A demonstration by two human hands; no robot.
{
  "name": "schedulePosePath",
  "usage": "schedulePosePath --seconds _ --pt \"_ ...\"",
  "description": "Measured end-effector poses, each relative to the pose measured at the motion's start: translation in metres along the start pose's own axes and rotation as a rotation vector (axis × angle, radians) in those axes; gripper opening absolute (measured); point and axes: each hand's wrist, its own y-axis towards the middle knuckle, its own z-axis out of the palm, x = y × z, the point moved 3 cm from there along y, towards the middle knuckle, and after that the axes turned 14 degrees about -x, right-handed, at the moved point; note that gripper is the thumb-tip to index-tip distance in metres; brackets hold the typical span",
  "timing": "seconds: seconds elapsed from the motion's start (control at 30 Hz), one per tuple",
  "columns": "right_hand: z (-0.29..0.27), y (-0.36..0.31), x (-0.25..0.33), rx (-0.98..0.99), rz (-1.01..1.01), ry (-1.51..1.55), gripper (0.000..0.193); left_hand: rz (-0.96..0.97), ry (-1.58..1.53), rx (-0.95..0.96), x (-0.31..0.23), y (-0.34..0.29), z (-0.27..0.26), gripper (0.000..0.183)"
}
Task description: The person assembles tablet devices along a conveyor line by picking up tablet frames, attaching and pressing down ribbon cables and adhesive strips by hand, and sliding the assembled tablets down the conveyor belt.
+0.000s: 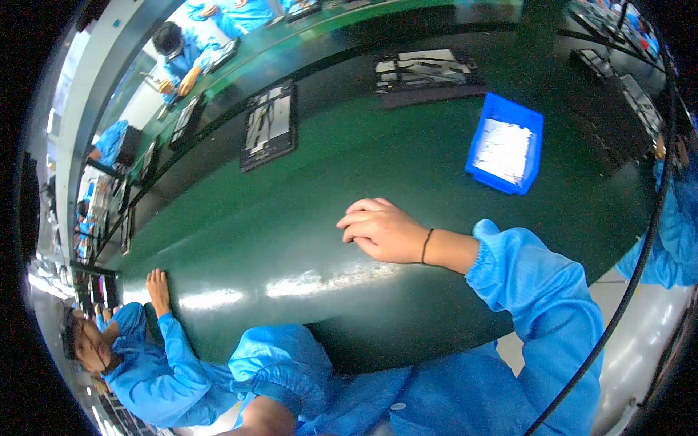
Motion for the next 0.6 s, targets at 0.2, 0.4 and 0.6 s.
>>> schedulePosePath --seconds 0.2,0.4,0.6 --pt "0.0 0.003 0.018 0.025 0.045 -0.028 0.015 -0.261 -0.184 0.178 -0.029 -0.007 0.019 0.029" --pt "0.005 0.012 0.031 0.055 0.026 -0.049 0.015 1.098 1.239 -0.02 -0.014 0.042 -0.048 0.034" --pt "-0.003 0.003 0.025 0.014 -0.017 -0.018 0.016 0.17 1.641 0.27 0.02 -0.031 -0.163 0.011"
